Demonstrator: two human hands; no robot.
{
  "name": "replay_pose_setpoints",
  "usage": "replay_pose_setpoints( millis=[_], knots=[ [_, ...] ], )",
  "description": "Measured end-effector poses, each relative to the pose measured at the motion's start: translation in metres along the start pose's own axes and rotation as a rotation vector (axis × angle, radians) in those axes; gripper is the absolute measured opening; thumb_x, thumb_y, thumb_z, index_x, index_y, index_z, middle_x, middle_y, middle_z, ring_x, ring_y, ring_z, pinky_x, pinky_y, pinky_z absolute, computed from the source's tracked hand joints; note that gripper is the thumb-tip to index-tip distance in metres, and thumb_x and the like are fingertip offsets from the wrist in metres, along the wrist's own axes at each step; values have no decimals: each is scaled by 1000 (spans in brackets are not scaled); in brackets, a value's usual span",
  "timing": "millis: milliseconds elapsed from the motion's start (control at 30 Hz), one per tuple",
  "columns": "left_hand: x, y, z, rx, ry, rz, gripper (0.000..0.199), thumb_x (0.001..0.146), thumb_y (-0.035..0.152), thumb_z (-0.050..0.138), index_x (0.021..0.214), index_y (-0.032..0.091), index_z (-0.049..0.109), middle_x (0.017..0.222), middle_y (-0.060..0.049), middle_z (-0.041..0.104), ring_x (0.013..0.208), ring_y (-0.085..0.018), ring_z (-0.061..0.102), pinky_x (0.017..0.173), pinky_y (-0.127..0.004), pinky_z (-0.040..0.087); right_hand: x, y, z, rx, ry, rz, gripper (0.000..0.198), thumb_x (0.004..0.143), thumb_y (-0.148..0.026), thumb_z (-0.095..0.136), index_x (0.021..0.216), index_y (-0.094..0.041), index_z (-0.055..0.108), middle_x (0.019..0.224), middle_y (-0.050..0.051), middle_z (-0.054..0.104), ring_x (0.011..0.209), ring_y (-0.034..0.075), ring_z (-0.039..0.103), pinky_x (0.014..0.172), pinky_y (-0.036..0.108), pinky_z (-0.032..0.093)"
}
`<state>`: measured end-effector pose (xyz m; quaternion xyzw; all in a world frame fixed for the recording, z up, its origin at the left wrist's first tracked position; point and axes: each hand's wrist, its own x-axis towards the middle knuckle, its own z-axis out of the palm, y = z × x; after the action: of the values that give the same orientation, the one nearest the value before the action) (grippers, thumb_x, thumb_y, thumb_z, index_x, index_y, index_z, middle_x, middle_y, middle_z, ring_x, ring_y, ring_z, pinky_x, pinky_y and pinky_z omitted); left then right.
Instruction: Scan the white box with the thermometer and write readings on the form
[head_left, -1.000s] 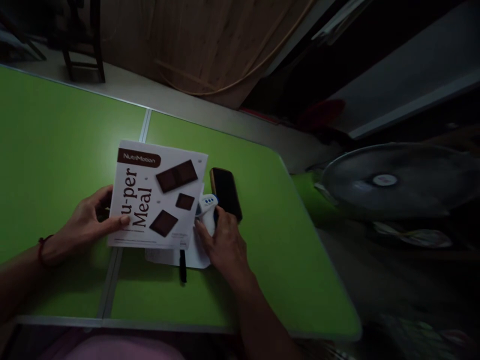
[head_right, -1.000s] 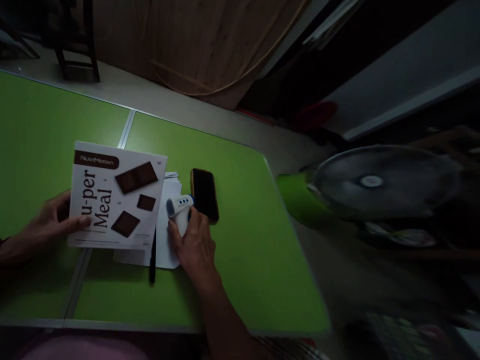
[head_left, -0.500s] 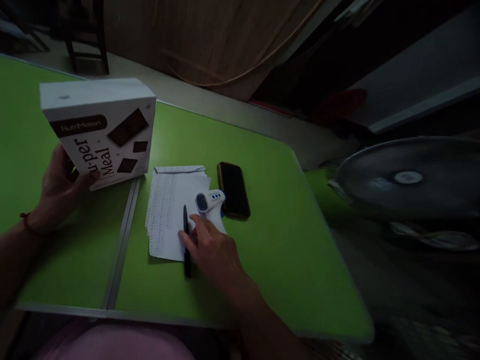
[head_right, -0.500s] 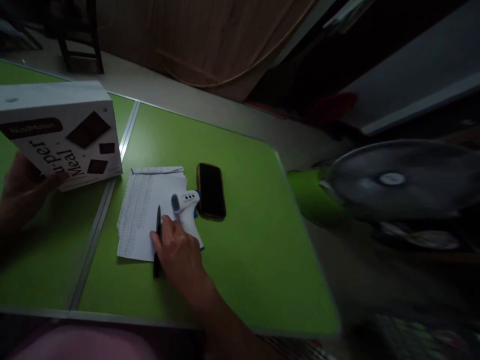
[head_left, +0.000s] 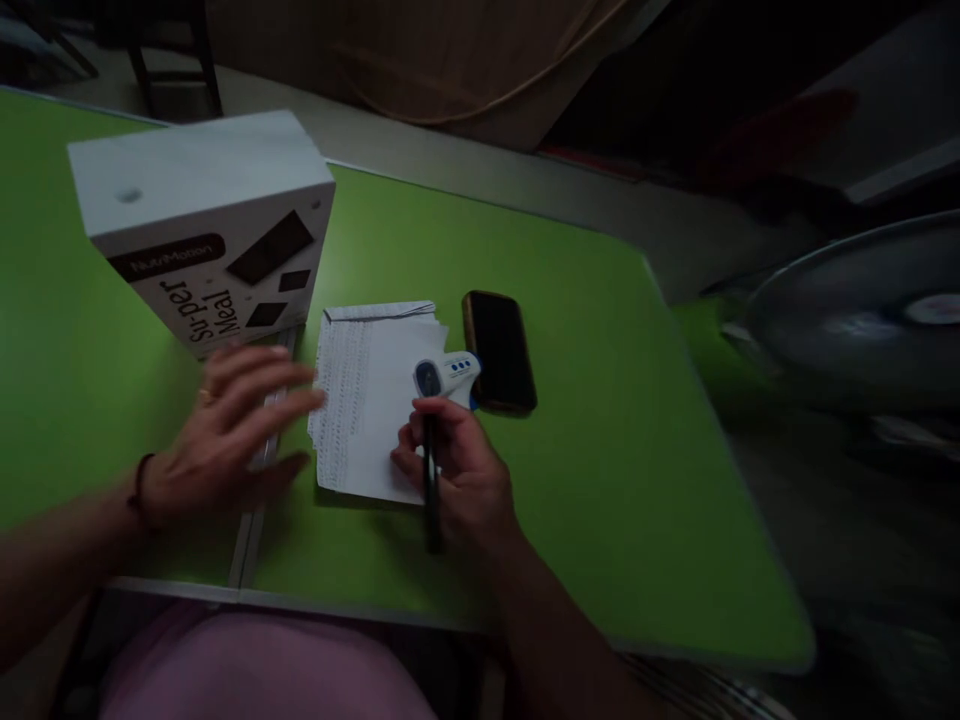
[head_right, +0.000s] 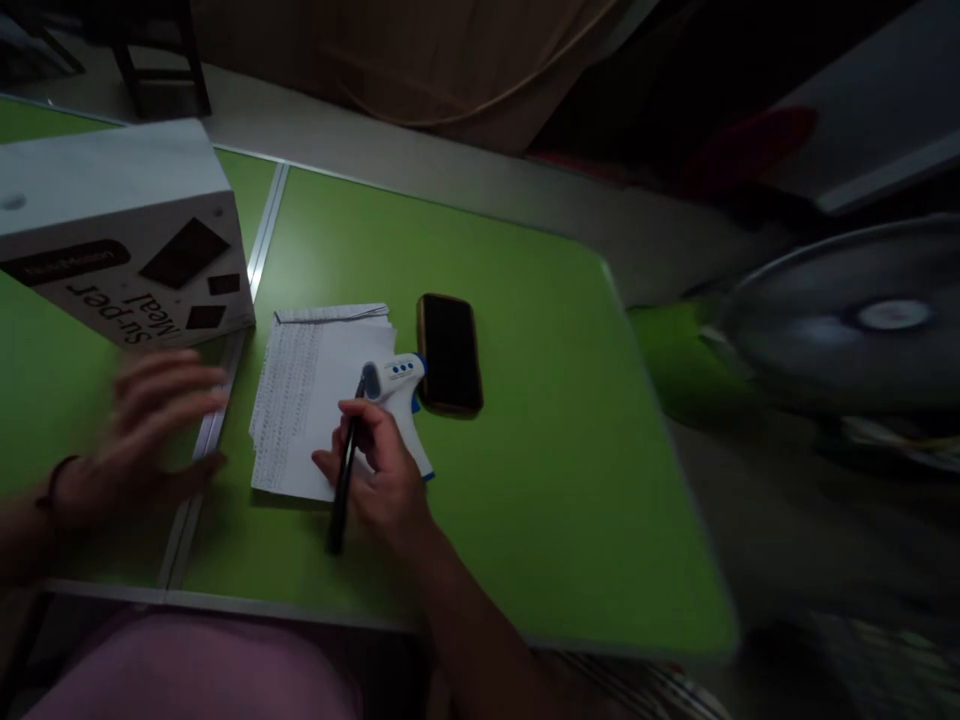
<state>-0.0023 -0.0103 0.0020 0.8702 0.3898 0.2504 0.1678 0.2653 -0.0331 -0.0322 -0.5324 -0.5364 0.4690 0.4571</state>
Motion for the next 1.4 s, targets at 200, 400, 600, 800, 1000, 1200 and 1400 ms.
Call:
replay_pose_setpoints(
  millis=[200,400,600,800,1000,1200,1400],
  knots=[
    [1,5,24,13,-240,273,46,98,54,55,129,20,58,137,-13,62,140,-35,42,123,-57,13,-6,-11,8,-24,-10,-92,30,92,-40,52,104,-22,72,77,2,64,70,18,60,68,35,51],
    [-1,3,22,13,-303,227,45,97,54,56,128,22,60,134,-12,62,138,-35,43,124,-57,8,-8,-8,19,-188,137,-3,11,74,-30,65,81,-23,70,64,-2,65,52,13,53,49,26,44],
    [-1,3,22,42,-329,238,51,99,58,49,130,19,58,135,-13,61,138,-35,41,123,-57,5,-9,0,26,-231,149,-44,8,72,-30,67,70,-24,62,53,-5,58,46,11,50,45,24,41],
    [-2,3,22,33,-343,218,51,98,57,53,133,20,56,138,-13,59,139,-36,40,122,-56,7,-9,3,25,-277,59,-133,12,79,-31,64,70,-24,61,52,-6,56,46,11,49,46,25,40],
    [-1,3,23,28,-339,232,53,99,58,51,132,18,56,137,-14,59,138,-37,41,122,-56,7,-10,3,24,-303,11,-108,12,82,-32,64,74,-24,62,56,-5,59,49,12,52,49,25,42],
    [-1,3,23,27,-351,222,52,98,57,53,133,19,56,137,-14,59,138,-36,41,121,-57,9,-9,3,23,-327,2,-128,9,82,-29,63,75,-23,62,58,-5,60,49,12,53,50,25,42],
    [-1,5,21,11,-354,212,51,100,54,51,133,16,56,137,-13,58,138,-37,40,121,-58,10,-10,5,22,-381,4,-145,7,82,-27,63,76,-22,62,58,-5,61,49,10,53,49,22,42]
  ],
)
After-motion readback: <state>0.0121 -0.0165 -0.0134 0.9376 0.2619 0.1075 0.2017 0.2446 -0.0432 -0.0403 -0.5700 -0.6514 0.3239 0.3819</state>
